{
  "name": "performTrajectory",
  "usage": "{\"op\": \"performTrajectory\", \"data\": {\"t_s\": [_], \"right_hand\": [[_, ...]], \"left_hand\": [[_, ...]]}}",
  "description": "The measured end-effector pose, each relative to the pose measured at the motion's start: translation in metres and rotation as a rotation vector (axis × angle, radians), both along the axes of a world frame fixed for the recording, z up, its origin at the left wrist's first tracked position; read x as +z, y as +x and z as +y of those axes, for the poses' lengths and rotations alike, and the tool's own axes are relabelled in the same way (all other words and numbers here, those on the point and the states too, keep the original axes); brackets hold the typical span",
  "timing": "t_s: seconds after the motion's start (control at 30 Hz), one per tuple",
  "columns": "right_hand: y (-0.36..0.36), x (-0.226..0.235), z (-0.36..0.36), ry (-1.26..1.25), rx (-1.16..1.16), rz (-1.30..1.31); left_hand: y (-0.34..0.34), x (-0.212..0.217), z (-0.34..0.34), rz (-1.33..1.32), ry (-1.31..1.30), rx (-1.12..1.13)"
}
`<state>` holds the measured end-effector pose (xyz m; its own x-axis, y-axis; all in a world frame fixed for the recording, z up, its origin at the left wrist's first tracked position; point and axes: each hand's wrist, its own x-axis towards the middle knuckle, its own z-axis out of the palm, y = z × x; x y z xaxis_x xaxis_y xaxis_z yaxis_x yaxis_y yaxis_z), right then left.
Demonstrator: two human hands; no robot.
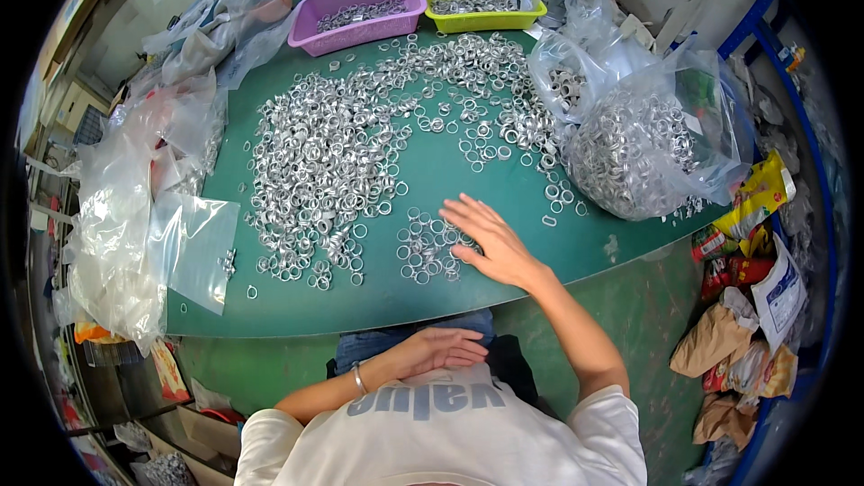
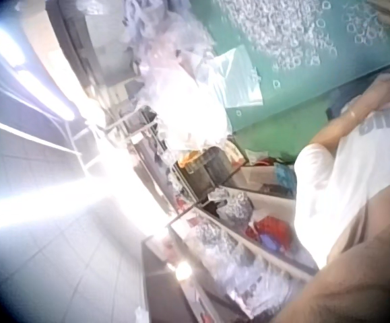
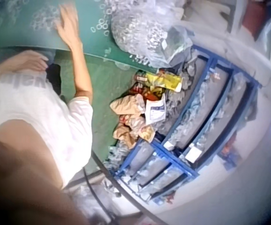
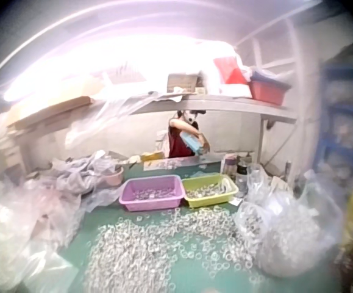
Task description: The person sorts small silver metal rings on a green table, picking them up by hand and placing them into a clear plastic bag. The person repeatedly gathers rings from the table surface and transfers them into the bag, which is held open with both hands.
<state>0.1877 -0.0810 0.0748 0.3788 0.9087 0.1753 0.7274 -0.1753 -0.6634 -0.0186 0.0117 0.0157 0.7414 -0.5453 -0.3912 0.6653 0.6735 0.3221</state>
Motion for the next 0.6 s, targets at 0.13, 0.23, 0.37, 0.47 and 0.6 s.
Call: {"op": "performTrajectory", "data": {"t_s": [0.13,0.23,0.37,0.47,0.6], "right_hand": [[-0.011,-0.005,-0.008,-0.049,0.062,-0.066],[-0.030,-0.003,-0.025,-0.040,0.026,-0.079],[-0.061,-0.003,-0.040,-0.061,0.013,-0.084],[-0.084,-0.002,-0.046,-0.049,0.024,-0.044],[-0.108,-0.005,-0.052,0.010,0.120,0.015]], "left_hand": [[0.011,-0.023,-0.005,0.178,-0.241,0.211],[0.020,-0.014,-0.006,0.139,-0.433,0.273],[0.017,-0.027,-0.012,-0.038,-0.544,0.324],[0.016,-0.030,-0.013,-0.084,-0.795,0.381],[0.011,-0.030,-0.010,0.020,-0.746,0.380]]}}
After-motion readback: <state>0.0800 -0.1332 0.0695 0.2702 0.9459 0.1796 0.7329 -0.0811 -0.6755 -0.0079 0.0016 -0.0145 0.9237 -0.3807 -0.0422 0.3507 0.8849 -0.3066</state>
